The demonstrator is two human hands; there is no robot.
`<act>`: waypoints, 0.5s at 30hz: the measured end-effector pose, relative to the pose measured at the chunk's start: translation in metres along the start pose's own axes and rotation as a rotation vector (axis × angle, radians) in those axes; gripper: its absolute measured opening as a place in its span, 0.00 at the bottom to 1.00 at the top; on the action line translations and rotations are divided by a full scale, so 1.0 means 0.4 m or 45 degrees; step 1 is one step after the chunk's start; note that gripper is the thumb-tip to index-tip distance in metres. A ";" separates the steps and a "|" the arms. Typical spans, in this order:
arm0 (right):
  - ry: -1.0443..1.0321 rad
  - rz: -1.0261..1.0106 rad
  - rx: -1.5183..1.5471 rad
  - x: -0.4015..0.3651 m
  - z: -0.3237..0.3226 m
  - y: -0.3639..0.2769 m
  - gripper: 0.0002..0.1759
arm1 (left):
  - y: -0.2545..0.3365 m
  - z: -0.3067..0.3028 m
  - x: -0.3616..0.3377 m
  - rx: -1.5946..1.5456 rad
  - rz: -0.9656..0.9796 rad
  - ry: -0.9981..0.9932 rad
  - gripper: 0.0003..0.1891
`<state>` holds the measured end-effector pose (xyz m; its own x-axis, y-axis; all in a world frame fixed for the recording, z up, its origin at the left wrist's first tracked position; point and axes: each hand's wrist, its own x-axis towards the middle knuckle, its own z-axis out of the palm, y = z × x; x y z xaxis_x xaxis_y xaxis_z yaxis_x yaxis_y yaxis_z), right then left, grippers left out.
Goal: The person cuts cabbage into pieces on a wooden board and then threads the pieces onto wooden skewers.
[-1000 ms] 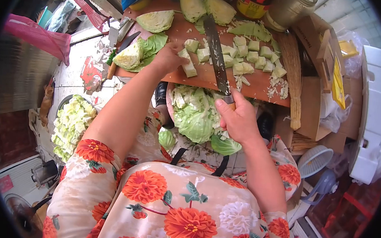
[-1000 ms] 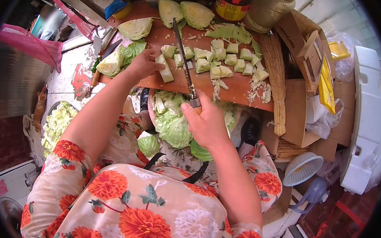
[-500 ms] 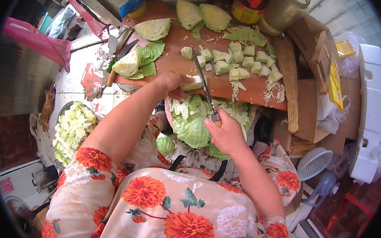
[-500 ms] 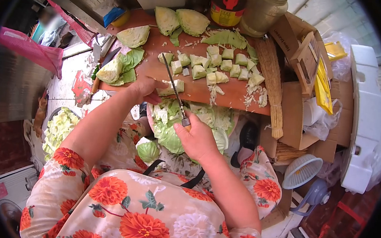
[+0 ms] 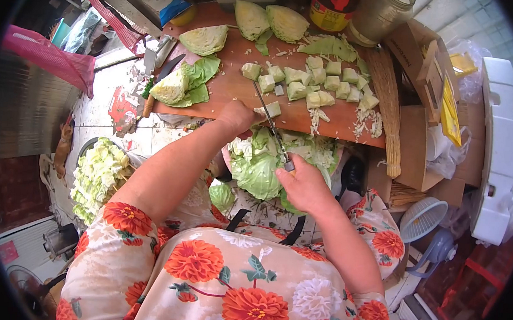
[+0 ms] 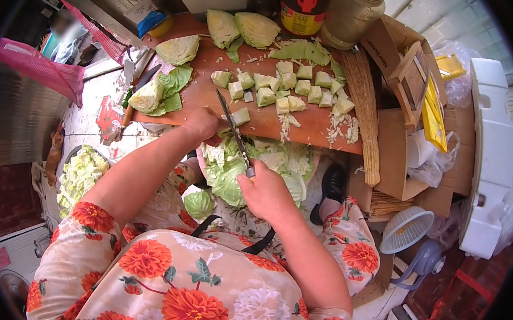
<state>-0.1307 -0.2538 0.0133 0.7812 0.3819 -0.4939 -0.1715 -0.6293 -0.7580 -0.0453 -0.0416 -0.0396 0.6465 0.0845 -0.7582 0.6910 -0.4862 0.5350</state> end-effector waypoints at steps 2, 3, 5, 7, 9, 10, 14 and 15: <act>-0.041 0.052 0.043 0.008 -0.002 0.001 0.25 | 0.002 0.001 0.001 0.021 -0.010 0.005 0.20; -0.042 0.053 0.044 0.013 -0.005 -0.002 0.25 | 0.004 0.001 0.001 0.042 -0.019 0.009 0.20; -0.074 0.090 0.015 0.029 -0.013 -0.014 0.24 | 0.007 0.002 0.002 0.032 -0.002 -0.002 0.19; -0.059 0.072 -0.033 0.047 -0.010 -0.017 0.24 | 0.014 -0.002 -0.006 0.023 0.012 -0.012 0.19; -0.043 0.057 -0.084 0.066 -0.007 -0.013 0.24 | 0.021 -0.003 -0.014 -0.088 -0.043 0.010 0.19; -0.051 0.082 -0.097 0.079 -0.004 -0.006 0.24 | 0.021 -0.003 -0.009 -0.088 -0.041 0.006 0.19; -0.025 0.082 -0.080 0.100 0.017 0.028 0.26 | 0.020 -0.012 -0.009 -0.174 -0.100 -0.045 0.20; -0.021 0.083 -0.080 0.101 0.021 0.037 0.26 | 0.021 -0.013 -0.013 -0.217 -0.126 -0.035 0.20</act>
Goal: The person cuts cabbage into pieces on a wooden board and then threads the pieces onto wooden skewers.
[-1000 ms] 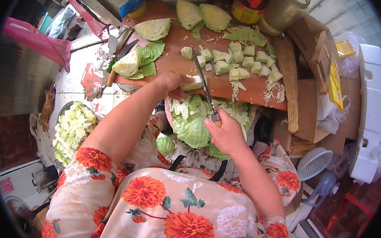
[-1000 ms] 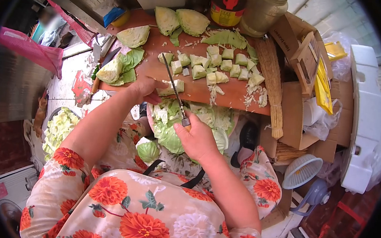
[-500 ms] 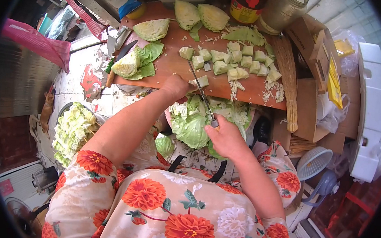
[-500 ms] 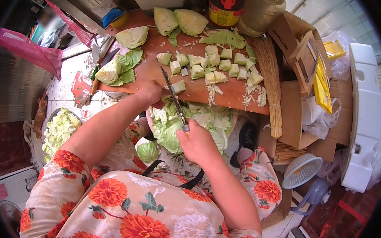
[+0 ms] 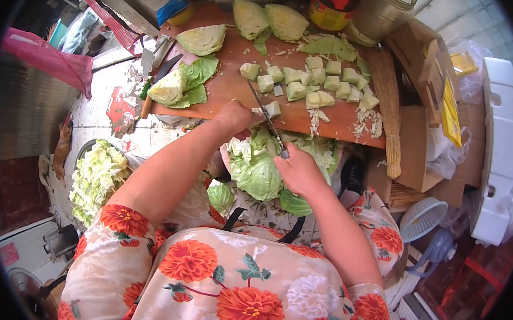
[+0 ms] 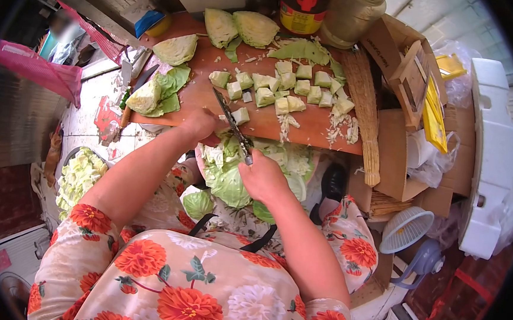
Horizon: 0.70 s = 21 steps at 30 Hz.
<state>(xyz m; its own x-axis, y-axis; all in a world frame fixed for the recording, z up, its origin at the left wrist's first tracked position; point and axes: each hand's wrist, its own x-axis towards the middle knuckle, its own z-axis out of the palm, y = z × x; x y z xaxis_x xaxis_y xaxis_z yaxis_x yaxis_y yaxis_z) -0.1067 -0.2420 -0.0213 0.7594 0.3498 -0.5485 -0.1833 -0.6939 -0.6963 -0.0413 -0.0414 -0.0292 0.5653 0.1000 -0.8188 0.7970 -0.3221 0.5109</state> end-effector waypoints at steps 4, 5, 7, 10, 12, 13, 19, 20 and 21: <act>0.009 -0.022 0.009 -0.012 -0.032 -0.005 0.28 | -0.017 -0.003 0.018 -0.031 0.066 0.028 0.22; -0.026 0.017 0.001 -0.015 -0.044 -0.010 0.29 | -0.021 -0.001 0.020 -0.110 0.099 0.051 0.20; 0.033 -0.027 -0.077 -0.003 -0.052 0.009 0.29 | -0.020 0.006 0.020 -0.186 0.135 0.073 0.19; 0.084 -0.081 -0.154 0.007 -0.078 0.010 0.29 | -0.018 0.018 0.024 -0.381 0.143 0.163 0.14; 0.073 -0.092 -0.150 0.005 -0.096 -0.006 0.29 | -0.021 0.019 0.027 -0.382 0.196 0.155 0.14; 0.044 -0.075 -0.141 0.001 -0.104 -0.016 0.29 | -0.022 0.019 0.027 -0.381 0.197 0.158 0.14; 0.040 -0.088 0.076 -0.027 -0.088 -0.027 0.28 | -0.032 0.007 0.038 -0.408 0.193 0.077 0.13; 0.021 -0.069 0.121 -0.039 -0.086 -0.035 0.29 | -0.031 0.004 0.038 -0.410 0.191 0.049 0.10; 0.022 -0.070 0.119 -0.048 -0.078 -0.036 0.29 | -0.028 0.003 0.036 -0.411 0.190 0.019 0.08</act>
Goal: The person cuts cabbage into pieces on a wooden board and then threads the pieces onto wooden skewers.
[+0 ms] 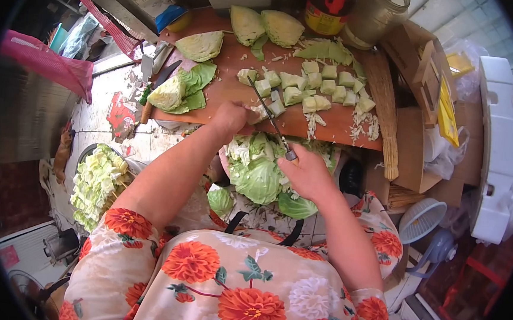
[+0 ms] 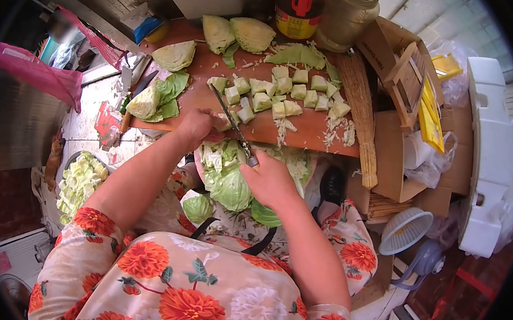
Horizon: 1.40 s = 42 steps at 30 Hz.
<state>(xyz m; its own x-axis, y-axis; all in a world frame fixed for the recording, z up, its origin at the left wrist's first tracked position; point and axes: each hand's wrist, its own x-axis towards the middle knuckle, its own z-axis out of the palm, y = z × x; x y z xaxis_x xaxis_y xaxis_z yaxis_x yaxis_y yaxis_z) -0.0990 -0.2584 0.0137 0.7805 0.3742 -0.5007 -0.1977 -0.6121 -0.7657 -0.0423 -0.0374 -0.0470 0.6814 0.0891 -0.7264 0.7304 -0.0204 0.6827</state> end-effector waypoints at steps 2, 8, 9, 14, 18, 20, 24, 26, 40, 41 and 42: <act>-0.009 0.055 0.098 -0.022 0.017 0.000 0.27 | 0.005 0.004 -0.005 0.015 0.003 0.024 0.08; -0.020 0.009 0.239 -0.057 0.050 0.021 0.25 | 0.013 0.018 -0.010 0.125 0.011 0.143 0.12; -0.021 0.010 0.240 -0.058 0.049 0.023 0.25 | 0.017 0.018 -0.013 0.163 -0.014 0.145 0.12; -0.181 0.230 0.354 -0.057 0.013 -0.009 0.23 | 0.001 0.017 0.011 0.239 0.015 0.144 0.10; -0.161 0.183 0.258 -0.037 0.018 -0.005 0.22 | -0.002 0.015 0.024 0.243 0.033 0.133 0.09; -0.170 0.225 0.308 -0.027 0.019 -0.011 0.22 | 0.001 0.015 0.023 0.237 0.028 0.132 0.09; -0.220 0.307 0.358 -0.013 0.001 -0.026 0.21 | 0.001 0.014 0.030 0.201 0.004 0.118 0.10; -0.260 0.328 0.391 0.004 0.002 -0.013 0.21 | 0.000 0.011 0.034 0.206 0.002 0.110 0.10; -0.050 0.114 0.155 0.093 0.087 0.042 0.24 | 0.016 -0.004 0.009 0.175 0.020 0.052 0.08; -0.053 0.136 0.165 0.094 0.087 0.041 0.25 | 0.012 -0.002 0.015 0.109 0.079 0.135 0.08; -0.053 0.135 0.166 0.098 0.087 0.044 0.25 | 0.012 0.000 0.019 0.043 0.139 0.217 0.07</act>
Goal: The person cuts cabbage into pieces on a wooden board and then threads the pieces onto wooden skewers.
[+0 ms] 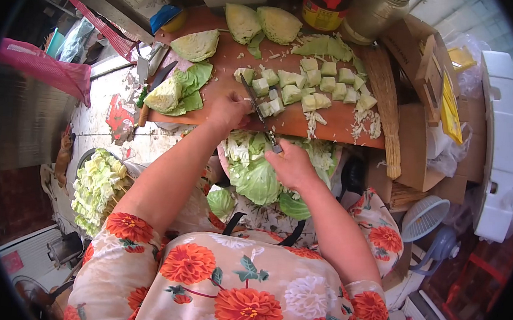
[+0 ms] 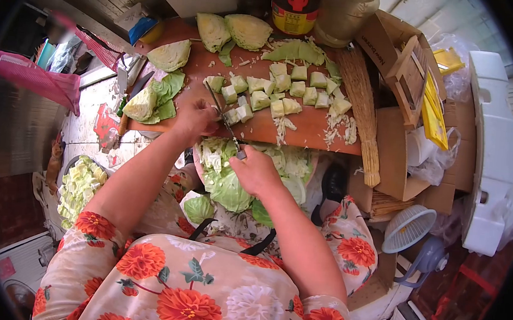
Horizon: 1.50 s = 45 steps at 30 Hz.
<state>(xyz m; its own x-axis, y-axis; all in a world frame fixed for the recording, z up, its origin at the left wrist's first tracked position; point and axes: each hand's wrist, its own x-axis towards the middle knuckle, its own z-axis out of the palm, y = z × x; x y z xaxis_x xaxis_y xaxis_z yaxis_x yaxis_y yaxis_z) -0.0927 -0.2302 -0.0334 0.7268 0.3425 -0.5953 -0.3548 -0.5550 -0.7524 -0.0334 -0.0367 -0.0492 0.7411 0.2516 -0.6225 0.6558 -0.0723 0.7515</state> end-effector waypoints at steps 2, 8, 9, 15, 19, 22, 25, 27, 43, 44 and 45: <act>-0.014 -0.006 0.043 0.009 -0.002 0.007 0.25 | 0.005 -0.005 0.014 0.036 0.031 -0.001 0.07; -0.075 0.094 0.342 -0.018 -0.024 -0.055 0.20 | 0.000 -0.018 0.052 -0.070 0.084 -0.024 0.07; -0.075 0.093 0.342 -0.026 -0.025 -0.063 0.20 | 0.000 -0.018 0.052 -0.150 0.076 -0.048 0.07; -0.083 0.029 0.527 -0.086 -0.031 -0.097 0.17 | 0.010 -0.024 0.048 -0.154 0.067 -0.048 0.07; -0.015 -0.064 0.528 -0.123 -0.031 -0.102 0.19 | 0.024 -0.024 0.045 -0.086 0.054 -0.033 0.07; 0.024 -0.064 0.511 -0.142 -0.033 -0.107 0.20 | 0.024 -0.025 0.047 -0.055 0.085 -0.110 0.06; 0.047 -0.074 0.516 -0.147 -0.035 -0.105 0.22 | 0.038 -0.024 0.033 -0.051 0.091 -0.145 0.07; 0.053 -0.075 0.514 -0.149 -0.036 -0.104 0.23 | 0.054 -0.023 0.021 -0.028 0.016 -0.120 0.07; 0.047 -0.121 0.523 -0.153 -0.042 -0.096 0.26 | 0.047 -0.039 0.038 0.004 0.079 0.009 0.09; 0.041 -0.132 0.523 -0.153 -0.041 -0.095 0.26 | 0.045 -0.042 0.039 0.032 0.089 -0.012 0.10; 0.037 -0.128 0.524 -0.153 -0.040 -0.096 0.26 | 0.044 -0.044 0.038 0.059 0.101 -0.034 0.12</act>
<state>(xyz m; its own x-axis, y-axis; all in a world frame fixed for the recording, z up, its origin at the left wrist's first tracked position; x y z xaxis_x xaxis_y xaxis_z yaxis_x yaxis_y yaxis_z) -0.1145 -0.2420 0.0364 0.7838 0.3549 -0.5096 -0.4823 -0.1690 -0.8596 -0.0131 -0.0171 -0.0415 0.7941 0.2173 -0.5677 0.6005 -0.1360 0.7880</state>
